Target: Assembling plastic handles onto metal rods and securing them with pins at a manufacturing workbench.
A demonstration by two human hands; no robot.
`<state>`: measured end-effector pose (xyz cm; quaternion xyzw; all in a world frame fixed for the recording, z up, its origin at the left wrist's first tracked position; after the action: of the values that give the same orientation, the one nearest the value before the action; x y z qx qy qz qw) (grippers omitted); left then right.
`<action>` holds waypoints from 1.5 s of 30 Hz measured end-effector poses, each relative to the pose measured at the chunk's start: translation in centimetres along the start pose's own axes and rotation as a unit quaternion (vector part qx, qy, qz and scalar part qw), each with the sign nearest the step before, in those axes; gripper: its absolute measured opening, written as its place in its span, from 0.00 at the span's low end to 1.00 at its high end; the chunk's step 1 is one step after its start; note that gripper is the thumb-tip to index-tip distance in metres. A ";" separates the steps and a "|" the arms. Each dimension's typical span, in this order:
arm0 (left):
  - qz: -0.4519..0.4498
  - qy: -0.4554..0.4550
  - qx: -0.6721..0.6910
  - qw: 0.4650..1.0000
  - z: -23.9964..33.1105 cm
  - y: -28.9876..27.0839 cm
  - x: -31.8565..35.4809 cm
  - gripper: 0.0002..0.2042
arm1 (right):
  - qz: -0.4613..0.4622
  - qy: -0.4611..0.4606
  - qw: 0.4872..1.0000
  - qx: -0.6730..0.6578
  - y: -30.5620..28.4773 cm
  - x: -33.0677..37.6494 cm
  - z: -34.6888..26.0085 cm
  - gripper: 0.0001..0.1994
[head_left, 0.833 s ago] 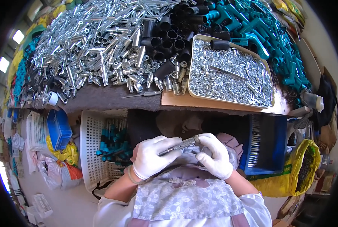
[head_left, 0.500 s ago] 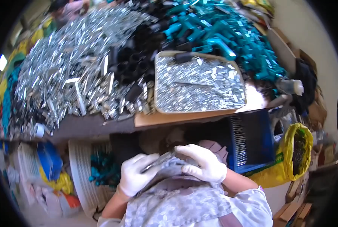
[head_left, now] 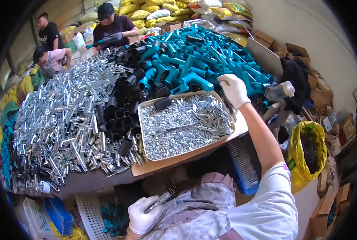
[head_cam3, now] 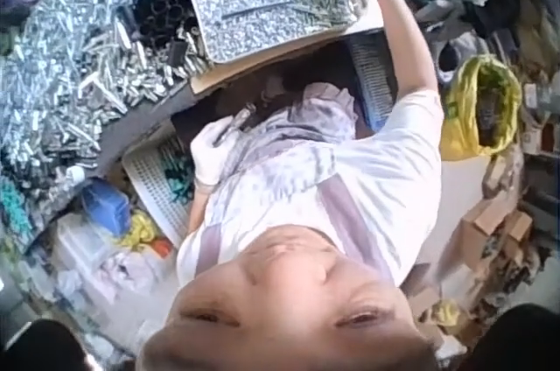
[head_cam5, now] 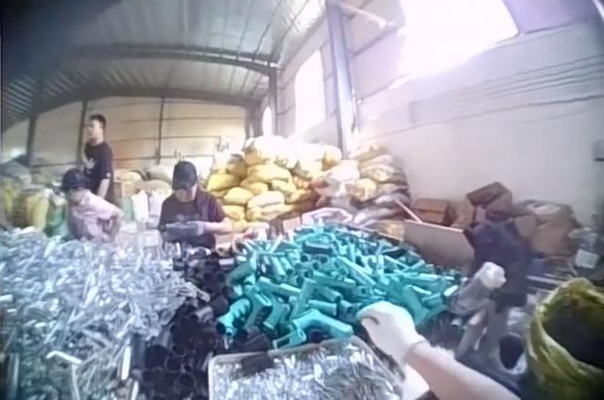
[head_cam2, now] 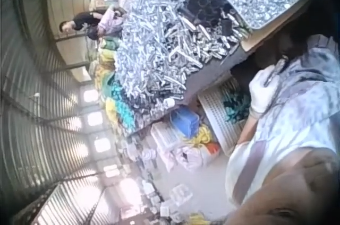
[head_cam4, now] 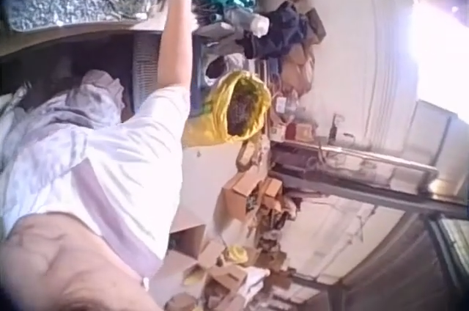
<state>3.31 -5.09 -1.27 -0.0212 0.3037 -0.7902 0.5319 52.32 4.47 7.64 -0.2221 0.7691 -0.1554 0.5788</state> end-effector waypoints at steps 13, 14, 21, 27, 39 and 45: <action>-0.001 0.037 0.011 0.999 -1.9 -0.7 0.0 0.16 | -0.251 -0.238 0.915 0.210 14.1 -2.7 -12.0 0.06; 0.006 0.039 0.015 0.999 -2.0 -1.0 0.5 0.16 | -0.281 -0.211 0.913 0.206 13.7 -3.1 -13.4 0.06; -0.002 0.046 0.022 0.999 -2.1 -1.3 0.8 0.16 | -0.323 -0.148 0.885 0.300 12.5 -4.0 -12.9 0.10; 0.025 0.064 -0.004 0.998 -1.9 -2.3 0.7 0.16 | -0.134 -0.086 0.976 0.150 3.7 -3.3 -14.8 0.11; 0.014 0.102 -0.024 0.994 -0.8 -2.3 0.5 0.15 | -0.539 0.096 0.796 -0.259 -3.1 16.0 -21.2 0.22; -0.013 0.124 0.014 0.992 -1.2 -1.4 1.5 0.15 | -0.606 0.063 0.742 -0.278 -2.1 16.4 -22.5 0.26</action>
<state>1.06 -5.43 -1.98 0.0808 0.3557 -0.7977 0.4803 27.30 -6.27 1.58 -0.7823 0.5156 -0.2668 0.2257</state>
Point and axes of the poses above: each hand's wrist, its own x-axis away from the middle knuckle, its own y-axis out of the palm, z = x × y, the point moved 5 cm from there along -x, towards the middle knuckle, and after that the axes turned 6 degrees about z, right-handed, at the moved point
